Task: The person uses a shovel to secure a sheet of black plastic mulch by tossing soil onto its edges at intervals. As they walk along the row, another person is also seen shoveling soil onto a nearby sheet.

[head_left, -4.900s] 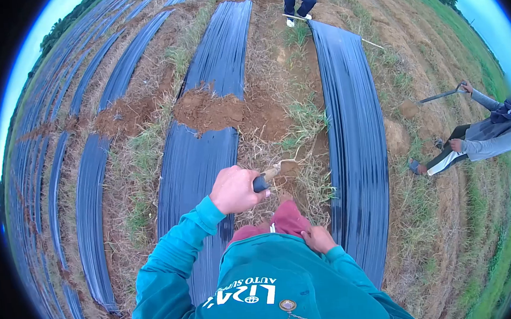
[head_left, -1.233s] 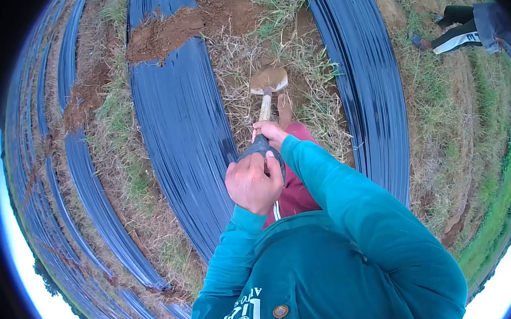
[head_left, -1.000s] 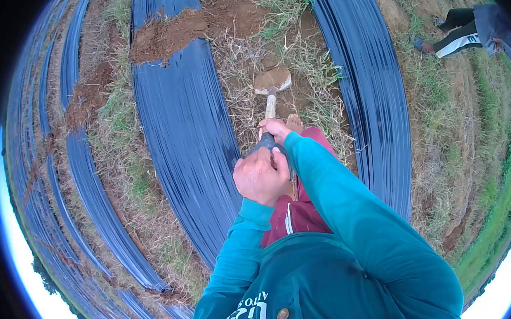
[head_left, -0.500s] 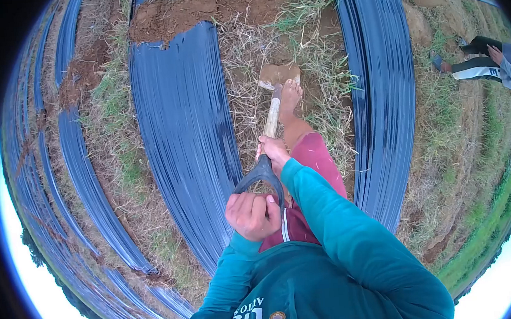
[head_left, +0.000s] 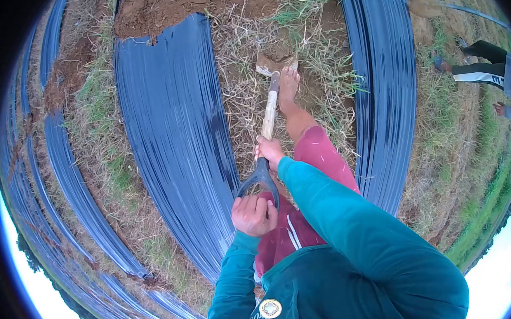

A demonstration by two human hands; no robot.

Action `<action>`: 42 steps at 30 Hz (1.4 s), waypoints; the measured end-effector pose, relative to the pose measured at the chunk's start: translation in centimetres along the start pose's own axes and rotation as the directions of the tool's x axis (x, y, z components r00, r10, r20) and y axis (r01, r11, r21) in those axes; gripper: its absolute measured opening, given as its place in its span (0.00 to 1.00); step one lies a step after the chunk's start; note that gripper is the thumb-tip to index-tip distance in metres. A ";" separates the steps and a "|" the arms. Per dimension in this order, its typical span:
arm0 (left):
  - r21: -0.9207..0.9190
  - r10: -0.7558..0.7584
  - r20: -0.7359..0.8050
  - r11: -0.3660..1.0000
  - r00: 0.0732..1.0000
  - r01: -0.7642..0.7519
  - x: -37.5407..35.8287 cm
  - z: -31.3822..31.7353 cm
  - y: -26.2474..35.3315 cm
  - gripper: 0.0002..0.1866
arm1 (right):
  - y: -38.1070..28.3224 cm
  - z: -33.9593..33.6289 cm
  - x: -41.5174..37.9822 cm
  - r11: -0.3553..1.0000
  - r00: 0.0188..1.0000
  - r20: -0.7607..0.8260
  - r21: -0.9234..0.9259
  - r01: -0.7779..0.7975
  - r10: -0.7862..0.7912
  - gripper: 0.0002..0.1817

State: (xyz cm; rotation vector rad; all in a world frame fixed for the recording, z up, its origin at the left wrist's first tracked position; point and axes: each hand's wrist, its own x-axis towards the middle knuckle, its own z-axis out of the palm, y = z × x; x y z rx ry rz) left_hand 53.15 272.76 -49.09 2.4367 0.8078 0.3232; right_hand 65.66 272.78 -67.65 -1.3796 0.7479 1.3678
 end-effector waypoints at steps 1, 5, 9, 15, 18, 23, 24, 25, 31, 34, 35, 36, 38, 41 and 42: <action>-0.013 0.014 -0.017 1.000 1.000 -0.014 -0.3 0.3 0.0 0.12 | 0.0 -0.2 -0.1 1.000 1.000 -0.001 -0.018 0.004 -0.004 0.09; -0.011 0.066 -0.047 0.998 0.997 -0.067 0.4 -0.5 -0.8 0.13 | -1.3 1.2 0.2 0.996 1.000 -0.011 -0.089 -0.007 0.006 0.11; -0.013 0.124 -0.040 0.992 0.992 -0.124 -1.7 1.8 -1.5 0.11 | 0.5 0.1 1.3 0.991 0.999 -0.043 -0.131 -0.017 0.012 0.11; -0.017 0.003 -0.038 1.000 0.999 -0.004 -3.5 2.8 -0.2 0.11 | 0.0 -3.1 -1.3 0.780 0.991 0.019 -0.615 0.115 -0.131 0.14; -0.063 -0.062 -0.133 0.997 0.989 0.054 -1.2 -0.9 0.6 0.08 | -0.1 -8.1 -3.4 0.262 0.853 0.310 -0.859 0.441 -0.420 0.11; -0.323 -0.383 -0.130 0.888 0.914 0.326 2.5 -8.3 2.0 0.04 | -6.5 -13.7 -13.4 0.744 0.934 0.122 -0.575 0.342 -0.335 0.06; -0.326 -0.379 -0.176 0.893 0.909 0.310 4.2 -10.0 2.6 0.04 | -8.4 -14.7 -15.2 0.738 0.906 0.101 -0.546 0.396 -0.411 0.06; -0.327 -0.379 -0.220 0.897 0.899 0.298 5.6 -12.0 3.3 0.05 | -11.4 -15.1 -17.8 0.758 0.871 0.054 -0.468 0.455 -0.489 0.06; -0.432 -0.201 -0.598 0.896 0.776 -0.100 15.9 -27.9 11.7 0.05 | -32.2 -13.6 -39.8 0.259 0.266 0.008 -0.201 0.945 -0.964 0.09; -0.196 0.144 -0.788 0.862 0.598 -0.467 16.4 -36.5 19.1 0.09 | -34.0 -12.8 -54.1 -0.254 -0.239 0.105 -0.161 0.954 -0.965 0.11; -0.061 0.292 -0.808 0.823 0.512 -0.564 15.7 -39.0 20.9 0.11 | -33.3 -13.3 -58.3 -0.410 -0.390 0.148 -0.144 0.901 -0.909 0.12; 0.073 0.426 -0.805 0.761 0.413 -0.644 14.6 -41.2 22.4 0.13 | -32.2 -13.9 -62.1 -0.554 -0.528 0.190 -0.126 0.823 -0.828 0.14; 0.082 0.569 -0.744 0.599 0.351 -0.796 11.0 -44.8 24.7 0.16 | -30.5 -16.0 -69.6 -0.762 -0.666 0.469 -0.025 0.647 -0.580 0.17; 0.321 0.709 -0.515 0.680 0.481 -0.659 3.4 -50.7 24.6 0.27 | -29.2 -20.8 -80.0 -0.875 -0.479 0.876 0.183 0.448 -0.061 0.30; 0.317 0.715 -0.524 0.668 0.463 -0.673 -2.5 -49.2 27.3 0.27 | -26.5 -20.0 -81.7 -0.902 -0.528 0.848 0.188 0.388 -0.050 0.27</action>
